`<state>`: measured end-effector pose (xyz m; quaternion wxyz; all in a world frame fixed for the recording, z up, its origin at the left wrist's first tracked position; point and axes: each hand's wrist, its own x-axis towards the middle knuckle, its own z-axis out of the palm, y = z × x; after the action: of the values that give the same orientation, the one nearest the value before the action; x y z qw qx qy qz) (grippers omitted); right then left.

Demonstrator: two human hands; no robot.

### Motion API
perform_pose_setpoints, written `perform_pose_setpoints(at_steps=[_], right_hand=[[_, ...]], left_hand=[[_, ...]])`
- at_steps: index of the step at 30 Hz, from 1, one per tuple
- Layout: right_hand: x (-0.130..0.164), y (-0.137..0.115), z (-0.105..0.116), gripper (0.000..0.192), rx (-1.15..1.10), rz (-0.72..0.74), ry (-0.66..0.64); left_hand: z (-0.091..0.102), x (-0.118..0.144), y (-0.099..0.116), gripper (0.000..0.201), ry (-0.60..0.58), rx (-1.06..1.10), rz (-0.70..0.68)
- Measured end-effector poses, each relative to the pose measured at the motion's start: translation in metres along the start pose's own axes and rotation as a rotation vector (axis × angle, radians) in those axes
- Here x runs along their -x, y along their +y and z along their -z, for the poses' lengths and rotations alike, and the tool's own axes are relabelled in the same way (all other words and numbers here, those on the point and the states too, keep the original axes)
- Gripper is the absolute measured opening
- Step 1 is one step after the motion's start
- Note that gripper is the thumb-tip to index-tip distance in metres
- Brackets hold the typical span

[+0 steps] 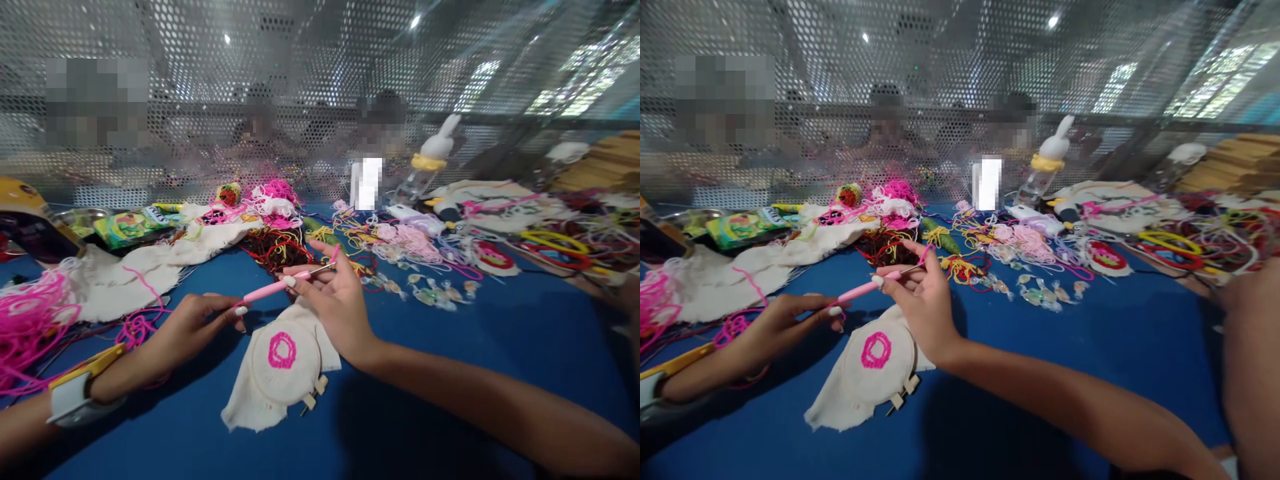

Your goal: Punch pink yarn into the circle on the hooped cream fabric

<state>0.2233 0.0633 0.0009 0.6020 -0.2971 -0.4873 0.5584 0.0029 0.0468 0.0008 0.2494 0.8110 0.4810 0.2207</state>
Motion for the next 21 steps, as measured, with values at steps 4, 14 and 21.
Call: perform_pose_setpoints(at_steps=[4, 14, 21], right_hand=[[-0.002, -0.002, 0.0, 0.062, 0.003, -0.024, 0.023], [-0.007, -0.004, 0.001, 0.052, 0.005, -0.017, 0.061], [-0.008, -0.004, 0.003, 0.05, 0.022, 0.002, 0.078]], left_hand=[[0.009, -0.002, -0.006, 0.028, 0.04, -0.031, -0.025], [0.032, -0.007, -0.025, 0.031, 0.05, -0.37, -0.007], [0.045, -0.011, -0.03, 0.032, 0.005, -0.426, 0.032]])
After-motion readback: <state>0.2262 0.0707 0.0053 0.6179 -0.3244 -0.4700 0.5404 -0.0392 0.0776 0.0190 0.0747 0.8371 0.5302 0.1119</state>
